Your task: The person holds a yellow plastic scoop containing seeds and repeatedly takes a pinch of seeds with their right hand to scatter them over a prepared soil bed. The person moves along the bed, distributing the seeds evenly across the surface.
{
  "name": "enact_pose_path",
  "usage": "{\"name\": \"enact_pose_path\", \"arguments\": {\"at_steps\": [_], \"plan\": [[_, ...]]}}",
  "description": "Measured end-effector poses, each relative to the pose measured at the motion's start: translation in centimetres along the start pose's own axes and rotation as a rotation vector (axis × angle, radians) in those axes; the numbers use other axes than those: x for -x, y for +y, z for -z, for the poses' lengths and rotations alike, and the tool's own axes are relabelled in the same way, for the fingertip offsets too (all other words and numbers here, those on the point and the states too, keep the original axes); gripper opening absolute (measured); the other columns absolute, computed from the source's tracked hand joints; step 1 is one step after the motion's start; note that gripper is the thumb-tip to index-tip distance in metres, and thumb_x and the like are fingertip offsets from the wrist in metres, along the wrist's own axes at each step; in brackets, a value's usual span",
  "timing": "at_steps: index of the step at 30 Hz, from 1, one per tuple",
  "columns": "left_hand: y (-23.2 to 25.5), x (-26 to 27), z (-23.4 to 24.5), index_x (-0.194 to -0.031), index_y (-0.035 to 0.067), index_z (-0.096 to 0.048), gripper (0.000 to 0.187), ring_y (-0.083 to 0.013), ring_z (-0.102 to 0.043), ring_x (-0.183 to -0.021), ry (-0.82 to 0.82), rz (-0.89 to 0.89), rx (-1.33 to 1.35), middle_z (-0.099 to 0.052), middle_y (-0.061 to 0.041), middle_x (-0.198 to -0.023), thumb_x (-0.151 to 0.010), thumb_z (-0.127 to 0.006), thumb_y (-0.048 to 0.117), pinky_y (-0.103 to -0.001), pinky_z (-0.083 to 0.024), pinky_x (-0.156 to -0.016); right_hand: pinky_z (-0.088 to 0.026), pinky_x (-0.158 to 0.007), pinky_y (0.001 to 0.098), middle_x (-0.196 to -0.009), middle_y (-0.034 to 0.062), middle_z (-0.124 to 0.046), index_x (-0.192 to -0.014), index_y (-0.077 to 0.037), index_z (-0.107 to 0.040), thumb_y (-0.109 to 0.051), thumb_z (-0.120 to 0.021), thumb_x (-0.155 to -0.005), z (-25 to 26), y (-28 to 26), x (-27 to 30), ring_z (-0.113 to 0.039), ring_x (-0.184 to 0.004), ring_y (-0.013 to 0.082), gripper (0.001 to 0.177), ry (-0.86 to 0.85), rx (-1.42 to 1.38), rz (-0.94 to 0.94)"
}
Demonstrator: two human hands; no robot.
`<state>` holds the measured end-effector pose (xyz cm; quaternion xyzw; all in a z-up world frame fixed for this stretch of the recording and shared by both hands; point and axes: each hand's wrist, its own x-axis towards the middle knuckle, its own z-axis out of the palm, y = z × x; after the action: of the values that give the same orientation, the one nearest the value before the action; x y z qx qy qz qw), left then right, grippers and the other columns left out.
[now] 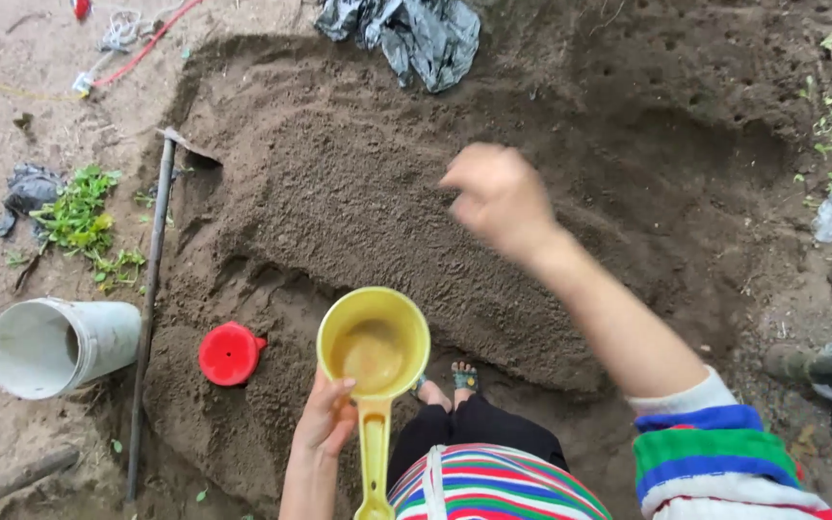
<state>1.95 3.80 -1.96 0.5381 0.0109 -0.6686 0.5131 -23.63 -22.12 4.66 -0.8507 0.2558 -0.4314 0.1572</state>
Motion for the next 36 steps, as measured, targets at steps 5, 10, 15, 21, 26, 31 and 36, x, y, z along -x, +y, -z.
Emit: {"name": "enact_pose_path", "arguments": {"at_steps": [5, 10, 15, 21, 26, 31, 36], "plan": [[0.5, -0.2, -3.3, -0.155, 0.028, -0.035, 0.101, -0.0348, -0.048, -0.125, -0.08, 0.06, -0.061, -0.045, -0.015, -0.145, -0.063, -0.064, 0.0, -0.051, -0.047, -0.095, -0.057, -0.063, 0.0457, -0.096, 0.0039, -0.069, -0.099, -0.014, -0.075, -0.016, -0.069, -0.085, -11.5, -4.9, 6.9, -0.066, -0.091, 0.0282, 0.015, -0.727, 0.005, -0.176], [0.4, -0.4, -5.1, -0.152, 0.032, -0.036, 0.099, -0.0336, -0.055, -0.115, -0.131, 0.066, -0.164, -0.049, -0.015, -0.142, -0.062, -0.067, 0.003, -0.046, -0.055, -0.074, -0.06, -0.06, 0.0408, -0.078, 0.0013, -0.072, -0.088, -0.013, -0.081, -0.015, -0.062, -0.092, -13.9, -4.5, 8.3, -0.072, -0.069, 0.0245, 0.019, -0.991, 0.154, -0.106], [-0.3, 0.1, -5.3, -0.152, 0.023, -0.039, 0.1, -0.0315, -0.052, -0.123, -0.125, 0.053, -0.055, -0.051, -0.015, -0.139, -0.059, -0.066, -0.001, -0.044, -0.049, -0.094, -0.048, -0.054, 0.0398, -0.088, 0.0063, -0.059, -0.096, -0.011, -0.066, -0.003, -0.063, -0.094, -1.1, -9.8, -2.3, -0.058, -0.077, 0.0265, 0.008, -0.393, 0.093, 0.163], [-0.1, 1.0, -3.8, -0.152, 0.032, -0.037, 0.104, -0.0334, -0.045, -0.126, -0.031, 0.078, -0.012, -0.043, -0.013, -0.147, -0.058, -0.065, 0.0, -0.054, -0.046, -0.095, -0.062, -0.075, 0.0377, -0.089, 0.0158, -0.071, -0.092, 0.001, -0.065, 0.009, -0.057, -0.101, 2.3, -0.9, -4.4, -0.067, -0.082, 0.0282, 0.015, 0.225, 0.129, 0.274], [0.0, 1.2, -1.9, -0.154, 0.027, -0.036, 0.098, -0.0344, -0.046, -0.127, 0.039, 0.019, 0.056, -0.045, -0.015, -0.147, -0.064, -0.058, -0.005, -0.054, -0.043, -0.102, -0.059, -0.096, 0.0376, -0.111, 0.0185, -0.076, -0.105, -0.003, -0.079, 0.01, -0.075, -0.086, 5.0, 5.4, -1.4, -0.071, -0.107, 0.0297, 0.023, 0.017, 0.366, -0.176], [-0.3, 1.1, -0.2, -0.155, 0.023, -0.035, 0.096, -0.0345, -0.045, -0.128, 0.083, -0.018, 0.076, -0.045, -0.016, -0.144, -0.066, -0.054, -0.006, -0.052, -0.041, -0.104, -0.067, -0.072, 0.0344, -0.105, 0.0317, -0.075, -0.11, 0.016, -0.076, 0.024, -0.073, -0.098, 10.7, -0.9, -1.9, -0.073, -0.096, 0.0352, 0.014, 0.246, 0.381, 0.083], [-0.1, 1.2, 0.1, -0.152, 0.025, -0.039, 0.094, -0.0312, -0.044, -0.124, 0.127, -0.013, 0.078, -0.045, -0.012, -0.141, -0.064, -0.055, -0.005, -0.05, -0.04, -0.104, -0.044, -0.112, 0.0503, -0.143, 0.025, -0.061, -0.112, -0.006, -0.08, -0.018, -0.085, -0.084, 6.7, 12.2, 9.5, -0.058, -0.132, 0.0395, 0.031, -0.232, 0.559, -0.582]]}}
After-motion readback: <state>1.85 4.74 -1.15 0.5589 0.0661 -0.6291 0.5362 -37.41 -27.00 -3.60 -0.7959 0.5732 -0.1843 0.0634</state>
